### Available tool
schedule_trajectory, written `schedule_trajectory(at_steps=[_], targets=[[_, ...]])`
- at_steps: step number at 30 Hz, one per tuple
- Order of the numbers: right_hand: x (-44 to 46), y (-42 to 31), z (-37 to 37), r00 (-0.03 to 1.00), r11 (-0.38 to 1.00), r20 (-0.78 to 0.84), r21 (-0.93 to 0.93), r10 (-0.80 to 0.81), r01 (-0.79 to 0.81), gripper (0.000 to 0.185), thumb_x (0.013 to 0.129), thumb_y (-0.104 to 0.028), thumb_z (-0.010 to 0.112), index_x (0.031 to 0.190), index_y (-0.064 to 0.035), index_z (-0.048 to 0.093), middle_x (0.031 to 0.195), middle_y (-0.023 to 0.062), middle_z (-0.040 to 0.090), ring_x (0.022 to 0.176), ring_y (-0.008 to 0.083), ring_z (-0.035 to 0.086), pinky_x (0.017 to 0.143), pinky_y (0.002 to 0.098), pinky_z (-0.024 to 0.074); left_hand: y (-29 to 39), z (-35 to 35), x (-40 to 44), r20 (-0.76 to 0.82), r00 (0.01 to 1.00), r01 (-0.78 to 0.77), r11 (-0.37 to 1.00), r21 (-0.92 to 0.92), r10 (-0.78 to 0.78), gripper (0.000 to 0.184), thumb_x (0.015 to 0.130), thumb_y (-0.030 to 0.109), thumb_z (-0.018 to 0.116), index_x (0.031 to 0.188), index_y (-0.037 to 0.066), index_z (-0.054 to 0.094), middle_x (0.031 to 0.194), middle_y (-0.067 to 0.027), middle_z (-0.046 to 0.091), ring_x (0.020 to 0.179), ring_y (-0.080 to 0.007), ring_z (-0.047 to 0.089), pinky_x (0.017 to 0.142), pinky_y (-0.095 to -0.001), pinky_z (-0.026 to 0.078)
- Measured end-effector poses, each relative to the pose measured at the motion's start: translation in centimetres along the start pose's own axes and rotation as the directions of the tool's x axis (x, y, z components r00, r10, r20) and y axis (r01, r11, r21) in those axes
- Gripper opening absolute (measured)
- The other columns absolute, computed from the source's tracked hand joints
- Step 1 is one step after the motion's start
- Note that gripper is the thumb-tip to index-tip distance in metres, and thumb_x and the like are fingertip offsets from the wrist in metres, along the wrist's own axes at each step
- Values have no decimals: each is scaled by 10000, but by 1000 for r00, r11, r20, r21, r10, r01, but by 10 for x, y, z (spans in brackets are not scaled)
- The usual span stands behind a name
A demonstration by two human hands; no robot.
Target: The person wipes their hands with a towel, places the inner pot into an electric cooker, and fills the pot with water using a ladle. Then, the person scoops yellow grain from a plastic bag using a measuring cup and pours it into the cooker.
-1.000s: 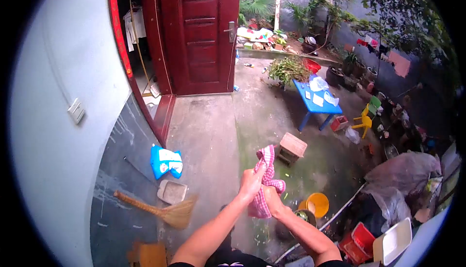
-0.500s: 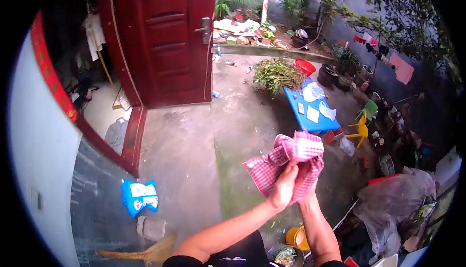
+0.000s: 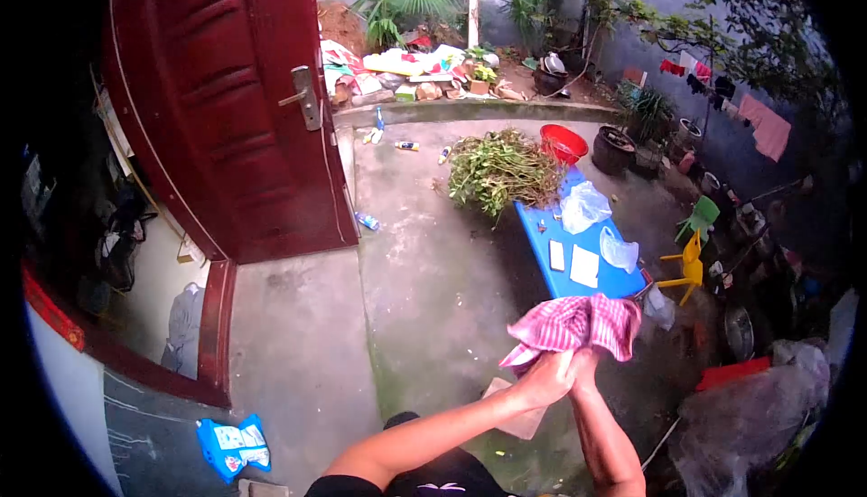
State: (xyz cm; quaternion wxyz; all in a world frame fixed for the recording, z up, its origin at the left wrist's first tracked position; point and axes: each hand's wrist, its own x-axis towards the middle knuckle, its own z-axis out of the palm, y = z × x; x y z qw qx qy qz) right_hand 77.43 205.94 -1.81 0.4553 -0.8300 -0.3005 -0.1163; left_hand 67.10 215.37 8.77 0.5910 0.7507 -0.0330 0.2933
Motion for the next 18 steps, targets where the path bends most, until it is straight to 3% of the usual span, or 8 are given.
schedule_trajectory(at_steps=[1, 2, 5, 6, 8, 9, 13, 18], targets=[[19, 4, -4, 991, 989, 23, 62, 131, -132, 653, 876, -294, 555, 1403, -20, 284, 1422, 208, 313, 1337, 307, 275, 1106, 417, 198, -7, 1, 19, -31, 998, 53, 997, -59, -55, 304, 933, 179, 482, 1122, -58, 501, 1134, -243, 559, 1085, -363, 541, 896, -431, 407], [41, -8, 1, 985, 985, -145, -156, -91, 68, 365, 905, -162, 515, 1224, 9, 470, 1220, 165, 513, 1153, 270, 465, 994, 403, 341, -13, 0, 40, -54, 992, 104, 987, -120, -111, 310, 918, 173, 503, 1134, -48, 507, 1150, -231, 560, 1091, -355, 543, 899, -428, 408], [100, -6, 9, 987, 954, -155, 299, 48, 1, 181, 897, -139, 533, 988, 17, 538, 916, 129, 575, 827, 252, 535, 730, 411, 405, -58, 6, 105, -136, 957, 255, 967, -20, -255, 185, 902, 156, 530, 912, -23, 576, 862, -231, 617, 800, -360, 622, 680, -434, 458], [116, 8, 15, 969, 958, -229, 242, -98, 154, 185, 912, -127, 494, 1006, 27, 538, 901, 123, 571, 777, 221, 533, 653, 395, 399, -79, 11, 124, -133, 933, 342, 939, 42, -335, 182, 898, 143, 536, 852, -27, 581, 780, -231, 622, 716, -354, 635, 624, -432, 461], [137, 48, 25, 977, 994, -190, 37, -96, 104, 249, 925, -158, 471, 1061, 40, 536, 925, 113, 587, 802, 213, 554, 677, 378, 435, -109, 20, 166, -185, 950, 260, 965, 25, -251, 259, 913, 192, 538, 779, -29, 555, 705, -248, 583, 615, -365, 607, 543, -439, 421], [167, 27, 28, 978, 957, -206, 289, 32, 30, 325, 933, -242, 432, 985, 42, 579, 883, 123, 619, 806, 241, 585, 716, 386, 467, -129, 23, 189, -158, 952, 268, 963, 16, -262, 274, 919, 212, 538, 789, -28, 560, 703, -243, 583, 601, -353, 598, 543, -432, 421], [240, 131, 83, 998, 896, -66, 444, -1, 30, 518, 890, -350, 548, 1203, 58, 494, 1125, 180, 576, 1039, 240, 557, 895, 372, 431, -214, 22, 286, -4, 899, 432, 888, -160, -438, 384, 930, 331, 556, 774, -19, 580, 596, -118, 497, 554, -131, 455, 505, -336, 374], [282, 217, 149, 906, 841, 214, 341, 365, -419, 534, 849, -375, 590, 1169, 45, 516, 1096, 171, 576, 999, 245, 562, 859, 372, 437, -251, 18, 355, 106, 879, 477, 854, -208, -465, 449, 929, 360, 566, 670, 0, 497, 581, 3, 368, 586, -59, 353, 488, -310, 321]])
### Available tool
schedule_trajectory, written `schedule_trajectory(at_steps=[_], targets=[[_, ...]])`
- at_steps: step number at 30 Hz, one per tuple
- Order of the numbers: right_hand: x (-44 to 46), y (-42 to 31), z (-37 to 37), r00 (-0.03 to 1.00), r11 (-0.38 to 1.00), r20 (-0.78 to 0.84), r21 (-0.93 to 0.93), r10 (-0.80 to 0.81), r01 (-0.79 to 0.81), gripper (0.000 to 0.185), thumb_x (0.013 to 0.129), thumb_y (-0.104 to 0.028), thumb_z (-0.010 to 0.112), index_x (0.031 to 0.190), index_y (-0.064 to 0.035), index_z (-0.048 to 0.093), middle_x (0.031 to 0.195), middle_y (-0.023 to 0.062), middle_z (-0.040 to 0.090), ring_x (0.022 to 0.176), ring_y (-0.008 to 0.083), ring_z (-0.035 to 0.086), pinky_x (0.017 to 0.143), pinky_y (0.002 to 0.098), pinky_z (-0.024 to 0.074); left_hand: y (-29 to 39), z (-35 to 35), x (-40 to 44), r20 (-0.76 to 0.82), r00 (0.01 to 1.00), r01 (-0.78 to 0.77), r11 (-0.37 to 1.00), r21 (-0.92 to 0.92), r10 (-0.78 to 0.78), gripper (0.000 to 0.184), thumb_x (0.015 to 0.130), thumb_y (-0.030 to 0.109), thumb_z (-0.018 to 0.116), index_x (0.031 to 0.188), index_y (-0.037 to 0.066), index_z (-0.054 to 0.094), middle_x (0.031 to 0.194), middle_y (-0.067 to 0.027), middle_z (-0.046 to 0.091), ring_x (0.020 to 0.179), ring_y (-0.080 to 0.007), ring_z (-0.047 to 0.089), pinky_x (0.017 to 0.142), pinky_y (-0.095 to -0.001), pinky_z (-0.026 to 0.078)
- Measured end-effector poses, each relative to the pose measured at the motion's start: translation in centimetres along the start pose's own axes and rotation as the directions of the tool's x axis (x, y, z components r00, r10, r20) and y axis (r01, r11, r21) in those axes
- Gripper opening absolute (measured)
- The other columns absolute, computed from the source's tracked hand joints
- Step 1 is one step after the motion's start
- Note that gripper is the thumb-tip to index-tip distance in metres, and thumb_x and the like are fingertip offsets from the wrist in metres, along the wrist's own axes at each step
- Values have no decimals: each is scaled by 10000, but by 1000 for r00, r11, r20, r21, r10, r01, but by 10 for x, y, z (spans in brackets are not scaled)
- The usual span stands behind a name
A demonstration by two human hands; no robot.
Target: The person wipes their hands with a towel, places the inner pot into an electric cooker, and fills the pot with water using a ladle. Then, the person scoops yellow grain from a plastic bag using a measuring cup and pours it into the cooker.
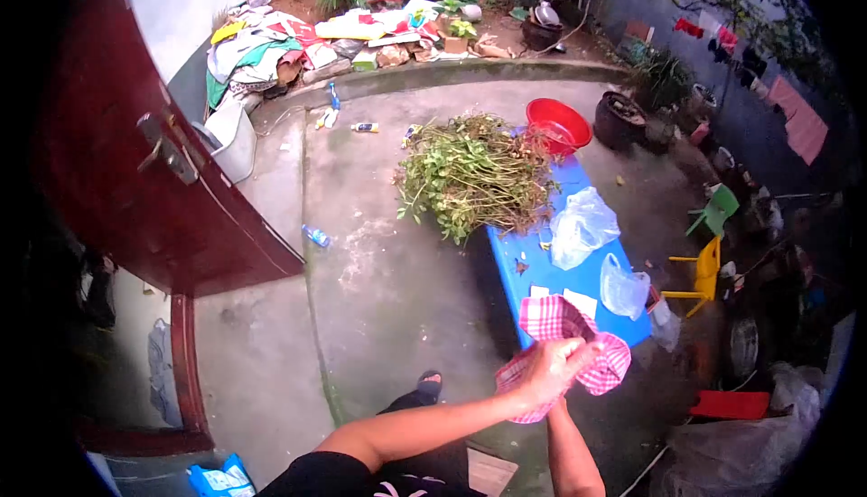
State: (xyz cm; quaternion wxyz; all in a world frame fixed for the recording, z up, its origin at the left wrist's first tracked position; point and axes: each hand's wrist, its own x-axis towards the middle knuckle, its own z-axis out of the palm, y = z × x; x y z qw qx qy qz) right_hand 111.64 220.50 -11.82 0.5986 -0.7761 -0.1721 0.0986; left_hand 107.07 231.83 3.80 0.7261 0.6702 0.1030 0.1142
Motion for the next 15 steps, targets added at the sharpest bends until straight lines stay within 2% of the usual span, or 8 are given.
schedule_trajectory(at_steps=[1, 2, 4, 6, 9, 12, 14, 15], targets=[[14, 4, 3, 999, 999, 21, -22, 34, -34, 528, 847, -372, 593, 1162, 45, 518, 1087, 170, 577, 988, 245, 563, 850, 372, 438, 5, 3, 14, -23, 999, -30, 997, -66, 28, 464, 928, 362, 567, 659, 2, 451, 583, 1, 321, 586, -67, 329, 484, -323, 312], [29, 9, 6, 997, 998, 49, -36, 60, -58, 522, 845, -368, 595, 1155, 45, 521, 1078, 169, 578, 977, 245, 564, 842, 371, 438, 0, 4, 28, 13, 1000, -5, 997, -78, 6, 429, 927, 352, 571, 705, -7, 497, 576, -4, 345, 575, -74, 348, 492, -321, 324], [58, 27, 10, 991, 995, 104, -59, 87, -81, 510, 841, -361, 599, 1142, 44, 525, 1060, 166, 579, 955, 244, 566, 824, 371, 440, -21, 7, 48, -11, 999, -43, 976, 215, 47, 393, 930, 340, 570, 771, -19, 541, 565, -15, 403, 565, -83, 377, 495, -312, 336], [81, 50, 10, 984, 990, 133, -87, 123, -112, 498, 838, -354, 604, 1129, 44, 530, 1042, 164, 581, 933, 244, 568, 806, 370, 441, -37, 5, 65, -22, 1000, 5, 985, 175, -1, 303, 930, 274, 580, 858, -20, 582, 586, -29, 486, 584, -74, 419, 512, -293, 360], [117, 91, 8, 972, 977, 149, -146, 179, -158, 481, 832, -344, 610, 1108, 43, 537, 1014, 160, 584, 900, 243, 571, 779, 369, 443, -67, 3, 93, 51, 987, 152, 988, -20, -151, 214, 929, 196, 582, 976, -10, 618, 669, -29, 546, 646, -44, 457, 557, -263, 402], [141, 141, 15, 966, 957, 126, -213, 225, -195, 463, 827, -333, 617, 1088, 42, 544, 987, 157, 587, 867, 243, 574, 753, 369, 445, -99, 4, 119, 41, 978, 205, 976, -74, -202, 207, 933, 183, 573, 988, -11, 619, 715, -21, 562, 686, -37, 472, 588, -251, 420], [146, 173, 21, 966, 938, 81, -270, 247, -217, 452, 823, -326, 622, 1075, 42, 549, 969, 154, 589, 845, 242, 576, 735, 368, 447, -102, -4, 145, -96, 971, 224, 974, 32, -220, 230, 925, 240, 577, 895, 14, 609, 708, -69, 609, 644, -112, 530, 579, -286, 449], [149, 187, 26, 966, 931, 65, -290, 249, -220, 446, 821, -323, 624, 1068, 42, 551, 960, 153, 590, 834, 242, 577, 726, 368, 447, -104, -2, 153, -85, 956, 269, 956, -114, -280, 229, 927, 229, 572, 869, 9, 595, 697, -59, 589, 661, -109, 531, 587, -290, 448]])
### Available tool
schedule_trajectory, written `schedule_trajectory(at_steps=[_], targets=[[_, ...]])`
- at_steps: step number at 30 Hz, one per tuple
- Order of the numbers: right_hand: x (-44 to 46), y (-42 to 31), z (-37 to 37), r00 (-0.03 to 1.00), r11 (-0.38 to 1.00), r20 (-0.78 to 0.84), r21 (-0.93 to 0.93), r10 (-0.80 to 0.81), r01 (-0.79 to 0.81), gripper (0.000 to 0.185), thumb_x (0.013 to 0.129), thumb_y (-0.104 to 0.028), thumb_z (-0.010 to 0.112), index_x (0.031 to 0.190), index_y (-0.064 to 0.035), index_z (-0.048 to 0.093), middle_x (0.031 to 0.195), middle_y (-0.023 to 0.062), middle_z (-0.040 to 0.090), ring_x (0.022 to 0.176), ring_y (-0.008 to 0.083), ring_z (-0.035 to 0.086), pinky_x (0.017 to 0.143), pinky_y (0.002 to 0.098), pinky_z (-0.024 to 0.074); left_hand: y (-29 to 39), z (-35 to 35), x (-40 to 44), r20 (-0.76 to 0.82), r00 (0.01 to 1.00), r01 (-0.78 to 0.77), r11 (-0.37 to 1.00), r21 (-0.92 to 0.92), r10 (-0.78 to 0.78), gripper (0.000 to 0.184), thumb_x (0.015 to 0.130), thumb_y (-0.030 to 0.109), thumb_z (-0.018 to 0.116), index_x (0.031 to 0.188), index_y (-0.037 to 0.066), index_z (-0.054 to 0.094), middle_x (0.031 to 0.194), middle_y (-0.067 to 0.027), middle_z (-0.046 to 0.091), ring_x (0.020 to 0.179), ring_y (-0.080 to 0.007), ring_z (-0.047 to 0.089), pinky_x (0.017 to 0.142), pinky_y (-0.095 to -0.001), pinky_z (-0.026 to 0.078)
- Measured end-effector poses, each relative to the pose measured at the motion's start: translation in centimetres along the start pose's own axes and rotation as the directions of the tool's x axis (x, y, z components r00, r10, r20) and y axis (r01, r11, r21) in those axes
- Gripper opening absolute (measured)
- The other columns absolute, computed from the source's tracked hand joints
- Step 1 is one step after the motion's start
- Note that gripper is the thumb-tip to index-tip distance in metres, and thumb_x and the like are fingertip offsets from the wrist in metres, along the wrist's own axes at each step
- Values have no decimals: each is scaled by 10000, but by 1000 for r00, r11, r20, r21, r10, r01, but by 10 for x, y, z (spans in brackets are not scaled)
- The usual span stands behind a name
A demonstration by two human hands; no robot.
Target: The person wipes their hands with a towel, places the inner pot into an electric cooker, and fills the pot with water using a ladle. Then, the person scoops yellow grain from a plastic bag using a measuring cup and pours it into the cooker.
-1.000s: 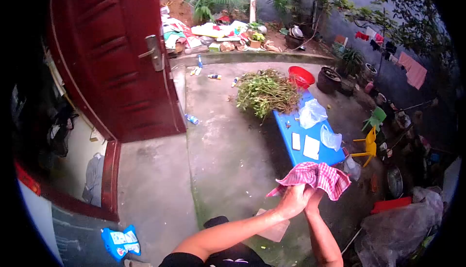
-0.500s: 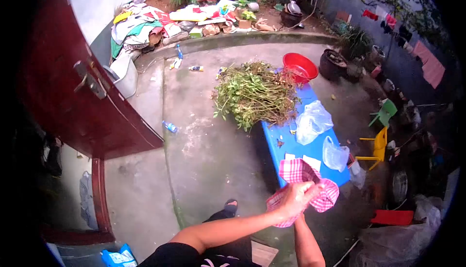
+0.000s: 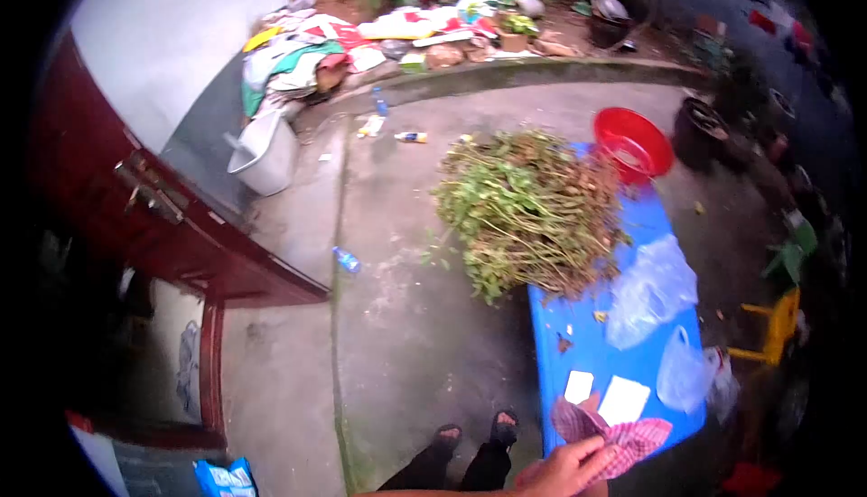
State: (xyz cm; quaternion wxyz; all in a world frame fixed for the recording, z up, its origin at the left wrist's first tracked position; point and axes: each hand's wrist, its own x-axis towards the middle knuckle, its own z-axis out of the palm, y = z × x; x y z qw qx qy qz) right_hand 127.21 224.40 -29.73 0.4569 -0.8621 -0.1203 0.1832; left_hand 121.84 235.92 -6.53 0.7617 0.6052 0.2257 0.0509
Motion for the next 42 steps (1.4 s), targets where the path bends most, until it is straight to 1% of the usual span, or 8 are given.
schedule_trajectory(at_steps=[2, 5, 17, 25, 29, 37, 40, 42], targets=[[7, 16, 8, 1000, 999, -29, -48, 11, -12, 434, 818, -316, 628, 1055, 41, 556, 941, 151, 592, 811, 242, 579, 708, 367, 449, 5, 13, 6, 14, 996, 88, 988, -125, -86, 234, 934, 200, 557, 824, -6, 565, 684, -30, 547, 678, -97, 510, 588, -292, 436], [27, 28, 7, 997, 993, -72, -113, 26, -34, 417, 812, -305, 635, 1034, 41, 563, 914, 147, 595, 778, 241, 582, 682, 367, 451, -8, 27, 27, -73, 995, -78, 982, -172, 66, 213, 935, 180, 556, 825, -2, 571, 703, -13, 525, 693, -89, 480, 597, -280, 424], [93, 40, 11, 993, 968, -82, -231, 83, -100, 350, 791, -263, 661, 954, 38, 592, 805, 133, 606, 646, 239, 594, 575, 364, 459, -22, 53, 64, -245, 952, -168, 983, 75, 181, 216, 915, 206, 583, 940, -2, 639, 804, -61, 623, 772, -101, 559, 667, -305, 457], [136, 41, 15, 993, 967, 89, -248, 83, -59, 306, 776, -235, 679, 900, 37, 611, 732, 124, 613, 558, 237, 602, 504, 361, 464, 50, -2, 40, -261, 959, 39, 966, -255, -108, 193, 941, 195, 541, 909, 20, 613, 800, 23, 589, 734, -61, 517, 638, -259, 456], [181, 34, -14, 975, 972, 178, -216, 131, -91, 285, 769, -221, 688, 873, 36, 620, 696, 119, 617, 514, 236, 606, 469, 360, 467, 92, -47, 27, -517, 854, -152, 978, -141, 58, 250, 956, 197, 526, 769, 31, 532, 655, 64, 443, 635, -14, 386, 534, -219, 341], [179, -105, -27, 950, 971, 209, -97, 234, -218, 188, 834, -156, 580, 867, 15, 650, 696, 87, 622, 529, 188, 601, 460, 333, 457, 128, -106, -54, -626, 758, -407, 883, -235, 183, 203, 986, 160, 459, 830, 45, 518, 740, 79, 411, 690, -10, 364, 596, -193, 328], [154, -116, 3, 955, 970, 253, -223, 152, -95, 189, 841, -156, 564, 861, 12, 649, 697, 76, 620, 556, 174, 598, 480, 331, 459, 125, -105, -74, -475, 871, -407, 724, -557, 125, 247, 972, 156, 483, 1134, -12, 563, 1026, -22, 628, 925, -77, 582, 816, -237, 476], [136, -89, 24, 956, 952, 279, -306, 89, 0, 191, 842, -158, 563, 861, 11, 648, 698, 75, 620, 560, 173, 598, 482, 331, 459, 110, -98, -81, -508, 835, -393, 876, -280, 213, 236, 959, 269, 499, 970, 43, 569, 822, -35, 599, 741, -93, 564, 657, -282, 456]])
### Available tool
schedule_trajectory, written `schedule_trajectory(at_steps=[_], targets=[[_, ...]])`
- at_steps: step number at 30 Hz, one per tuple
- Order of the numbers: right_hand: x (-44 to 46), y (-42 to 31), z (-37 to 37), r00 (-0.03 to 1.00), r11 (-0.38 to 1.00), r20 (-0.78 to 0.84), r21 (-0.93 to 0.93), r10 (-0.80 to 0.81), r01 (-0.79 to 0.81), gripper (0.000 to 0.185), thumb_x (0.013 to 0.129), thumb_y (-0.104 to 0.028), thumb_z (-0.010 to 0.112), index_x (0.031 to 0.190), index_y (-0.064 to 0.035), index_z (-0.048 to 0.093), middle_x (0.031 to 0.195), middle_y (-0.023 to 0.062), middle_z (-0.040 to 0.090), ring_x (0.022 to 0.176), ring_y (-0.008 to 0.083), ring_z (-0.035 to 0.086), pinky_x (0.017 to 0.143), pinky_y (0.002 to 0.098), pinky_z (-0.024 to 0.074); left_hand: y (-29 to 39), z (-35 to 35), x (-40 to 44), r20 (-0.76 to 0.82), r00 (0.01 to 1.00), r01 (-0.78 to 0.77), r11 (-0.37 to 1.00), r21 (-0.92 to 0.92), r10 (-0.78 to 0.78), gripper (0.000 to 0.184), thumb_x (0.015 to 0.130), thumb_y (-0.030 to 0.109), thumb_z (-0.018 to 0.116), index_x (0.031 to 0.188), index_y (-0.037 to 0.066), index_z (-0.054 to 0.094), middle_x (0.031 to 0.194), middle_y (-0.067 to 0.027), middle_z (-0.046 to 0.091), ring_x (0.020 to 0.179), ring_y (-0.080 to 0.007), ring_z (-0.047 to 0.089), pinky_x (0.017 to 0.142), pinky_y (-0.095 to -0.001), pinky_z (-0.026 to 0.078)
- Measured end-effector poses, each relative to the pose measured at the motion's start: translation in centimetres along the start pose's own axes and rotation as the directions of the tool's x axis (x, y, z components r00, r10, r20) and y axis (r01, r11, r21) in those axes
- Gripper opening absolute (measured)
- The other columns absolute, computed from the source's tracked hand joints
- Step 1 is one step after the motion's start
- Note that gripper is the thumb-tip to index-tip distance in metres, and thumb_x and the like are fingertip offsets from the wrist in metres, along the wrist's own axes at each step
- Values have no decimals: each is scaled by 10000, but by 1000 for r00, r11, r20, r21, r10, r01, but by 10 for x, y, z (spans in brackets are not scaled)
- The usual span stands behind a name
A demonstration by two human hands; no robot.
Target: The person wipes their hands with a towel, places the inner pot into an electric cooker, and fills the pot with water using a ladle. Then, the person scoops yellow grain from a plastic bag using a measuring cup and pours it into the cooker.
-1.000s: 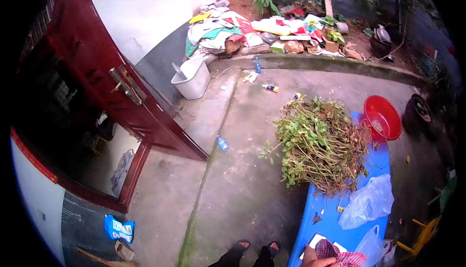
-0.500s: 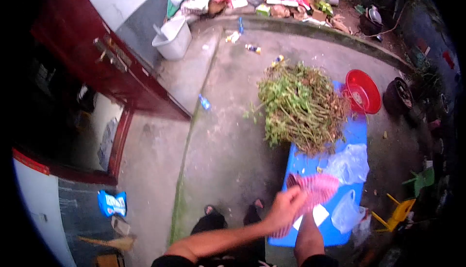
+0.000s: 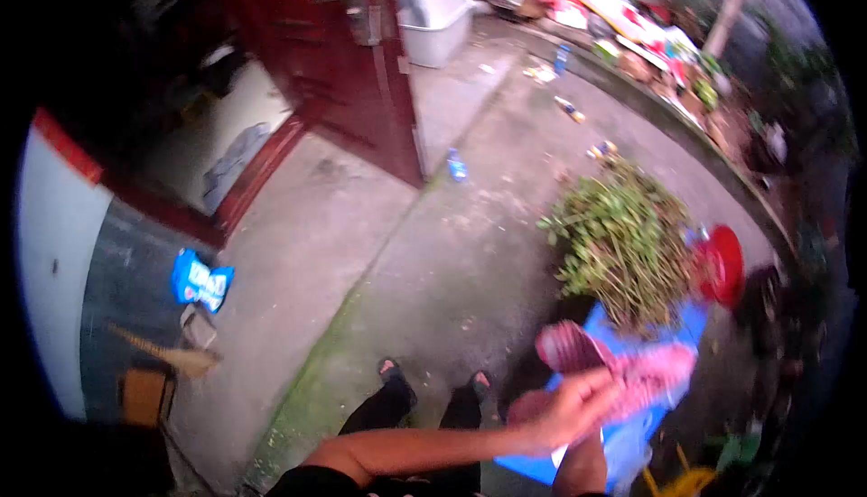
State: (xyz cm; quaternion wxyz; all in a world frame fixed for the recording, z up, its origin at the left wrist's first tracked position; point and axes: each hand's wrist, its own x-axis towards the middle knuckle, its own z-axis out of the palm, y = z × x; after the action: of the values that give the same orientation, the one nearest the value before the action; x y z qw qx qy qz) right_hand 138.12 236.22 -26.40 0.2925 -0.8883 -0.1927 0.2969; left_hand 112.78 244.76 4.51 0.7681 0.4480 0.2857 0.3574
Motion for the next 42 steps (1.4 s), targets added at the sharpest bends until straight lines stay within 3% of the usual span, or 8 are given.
schedule_trajectory(at_steps=[2, 5, 11, 17, 18, 25, 37, 42], targets=[[-2, 22, 35, 999, 996, 14, -74, -47, 48, 193, 843, -161, 562, 861, 11, 648, 698, 74, 620, 564, 172, 597, 485, 331, 459, 4, -13, -10, 96, 995, -18, 949, 314, -13, 301, 947, 362, 497, 860, 76, 533, 651, -104, 492, 566, -194, 506, 580, -355, 424], [-6, 54, 73, 999, 986, -6, -161, -47, 45, 196, 845, -164, 560, 861, 11, 647, 698, 72, 619, 570, 170, 597, 489, 330, 459, -61, -1, -16, 1, 1000, -2, 993, -118, 2, 229, 942, 180, 531, 822, -14, 554, 703, -14, 553, 702, -85, 505, 606, -289, 434], [-5, 81, 83, 999, 985, -35, -169, -42, 35, 201, 848, -170, 556, 860, 10, 645, 699, 69, 618, 581, 167, 596, 497, 330, 459, -102, 22, -18, -3, 980, 192, 955, -225, -198, 274, 953, 155, 507, 719, 17, 474, 642, 10, 478, 615, -75, 448, 525, -274, 367], [-4, 85, 78, 998, 988, -35, -151, -48, 43, 207, 851, -176, 553, 860, 10, 643, 700, 65, 617, 592, 164, 594, 504, 329, 460, -116, 56, -17, 37, 982, 186, 980, -70, -184, 253, 952, 174, 508, 773, -4, 527, 666, 4, 515, 634, -81, 478, 543, -283, 395], [-2, 87, 78, 998, 988, -36, -148, -51, 45, 208, 851, -177, 552, 860, 10, 643, 700, 64, 617, 594, 164, 594, 506, 329, 460, -123, 53, -14, 100, 981, 145, 973, 178, -164, 240, 951, 181, 511, 818, -13, 556, 700, 0, 553, 656, -79, 504, 559, -279, 416], [3, 89, 74, 998, 991, -27, -128, -48, 44, 215, 855, -185, 548, 859, 9, 641, 701, 60, 615, 607, 160, 593, 515, 328, 460, -131, 89, -12, 110, 949, 302, 952, -39, -296, 220, 940, 181, 516, 832, -3, 571, 718, -2, 564, 672, -70, 511, 573, -267, 432], [9, 97, 66, 999, 993, -34, -109, -36, 32, 227, 861, -197, 540, 858, 8, 637, 703, 53, 613, 630, 155, 590, 530, 327, 460, -145, 111, 7, -41, 935, 353, 914, 198, -352, 259, 920, 221, 534, 783, 2, 543, 674, -3, 554, 663, -78, 507, 572, -281, 414], [6, 104, 64, 999, 993, -51, -114, -18, 12, 232, 864, -202, 537, 858, 7, 636, 703, 50, 612, 640, 152, 589, 537, 326, 461, -152, 99, 15, 45, 976, 200, 954, 222, -215, 240, 920, 209, 541, 817, -6, 558, 718, -26, 574, 704, -90, 531, 599, -280, 429]])
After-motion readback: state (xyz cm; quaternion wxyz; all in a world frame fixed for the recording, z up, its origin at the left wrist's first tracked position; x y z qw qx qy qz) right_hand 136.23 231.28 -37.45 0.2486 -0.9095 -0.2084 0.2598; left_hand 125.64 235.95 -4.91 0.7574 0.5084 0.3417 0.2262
